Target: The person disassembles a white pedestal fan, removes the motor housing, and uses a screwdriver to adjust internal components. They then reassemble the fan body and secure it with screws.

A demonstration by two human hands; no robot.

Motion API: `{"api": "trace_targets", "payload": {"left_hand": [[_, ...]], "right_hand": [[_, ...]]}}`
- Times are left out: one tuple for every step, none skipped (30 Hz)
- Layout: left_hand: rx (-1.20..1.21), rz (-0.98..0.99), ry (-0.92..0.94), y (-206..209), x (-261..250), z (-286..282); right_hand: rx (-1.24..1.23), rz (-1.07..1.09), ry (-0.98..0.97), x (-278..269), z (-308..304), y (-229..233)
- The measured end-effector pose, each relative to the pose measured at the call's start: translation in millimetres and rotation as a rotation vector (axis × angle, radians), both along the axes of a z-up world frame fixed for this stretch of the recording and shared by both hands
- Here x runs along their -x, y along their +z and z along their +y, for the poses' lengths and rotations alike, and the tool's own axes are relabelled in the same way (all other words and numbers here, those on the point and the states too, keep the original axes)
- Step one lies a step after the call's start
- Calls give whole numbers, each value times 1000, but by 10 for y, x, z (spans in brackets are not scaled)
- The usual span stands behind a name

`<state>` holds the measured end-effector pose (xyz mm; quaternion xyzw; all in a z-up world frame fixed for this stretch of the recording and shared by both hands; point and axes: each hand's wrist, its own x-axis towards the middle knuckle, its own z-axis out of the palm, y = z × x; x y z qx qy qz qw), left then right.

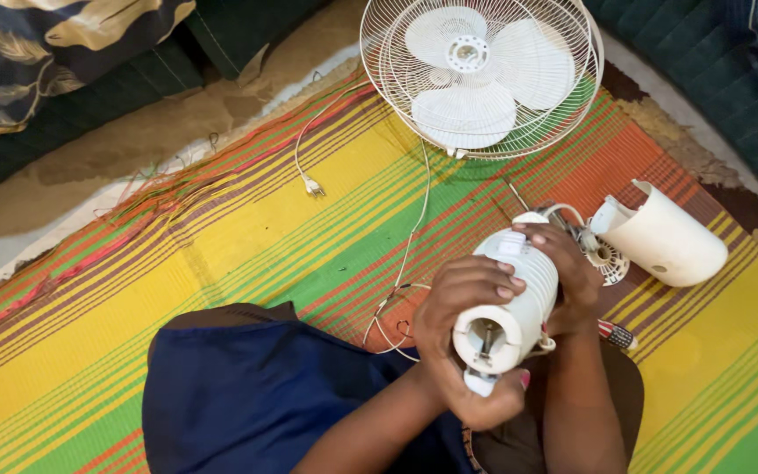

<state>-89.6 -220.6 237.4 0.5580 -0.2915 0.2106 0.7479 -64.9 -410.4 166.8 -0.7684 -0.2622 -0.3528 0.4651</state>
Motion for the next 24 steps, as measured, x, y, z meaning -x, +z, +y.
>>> {"api": "trace_targets", "payload": {"left_hand": [[-16,-16,3,-4,-38,7],[-31,-33,7,-9,-80,12],[-41,-61,17,-15,-131,-10],[-56,-72,22,-19,-173,-21],[-70,-83,28,-24,-217,-34],[-93,-78,25,-30,-256,-18],[-103,-81,18,-33,-288,-25],[-117,-85,6,-36,-318,-24],[-119,-99,-10,-37,-341,-29],[-125,-102,-10,-36,-339,-30],[-131,-105,-10,-33,-334,-28],[-143,-102,-1,-21,-308,-27],[-147,-101,5,-13,-289,-34],[-148,-98,8,-17,-248,-53],[-141,-96,8,-27,-214,-82],[-131,-91,6,-34,-187,-92],[-134,-95,3,-46,-173,-89],[-138,-100,-4,-66,-156,-87],[-141,-105,-10,-83,-135,-84],[-147,-95,-12,-94,-126,-67],[-154,-85,-14,-104,-120,-44],[-163,-75,-13,-119,-115,-15],[-159,-63,-12,-134,-110,19],[-154,-51,-8,-150,-106,59]], "right_hand": [[-8,-1,30,-34,4,15],[27,5,-8,-72,-3,21],[62,12,-46,-120,-15,12],[101,22,-83,-165,-27,-11],[75,12,-70,-237,-19,-66],[49,5,-61,-307,-18,-138],[24,-2,-52,-357,-42,-218],[12,-15,-42,-380,-71,-319],[0,-27,-32,-396,-104,-437],[-10,-39,-16,-404,-145,-566],[-5,-21,-21,-388,-193,-703],[10,-9,-42,-408,-248,-840],[-14,22,-50,-419,-287,-991],[-171,145,-13,-421,-328,-1152],[-524,335,101,-483,-348,-1311],[-826,453,155,-469,-353,-1443],[-840,427,154,-430,-361,-1542],[-820,391,129,-359,-341,-1624],[-696,237,81,-292,-279,-1683],[-649,243,60,-252,-235,-1687],[-602,249,39,-214,-178,-1658],[-556,256,21,-185,-114,-1605],[-511,263,3,-154,-53,-1528],[-464,272,-13,-129,4,-1435]]}}
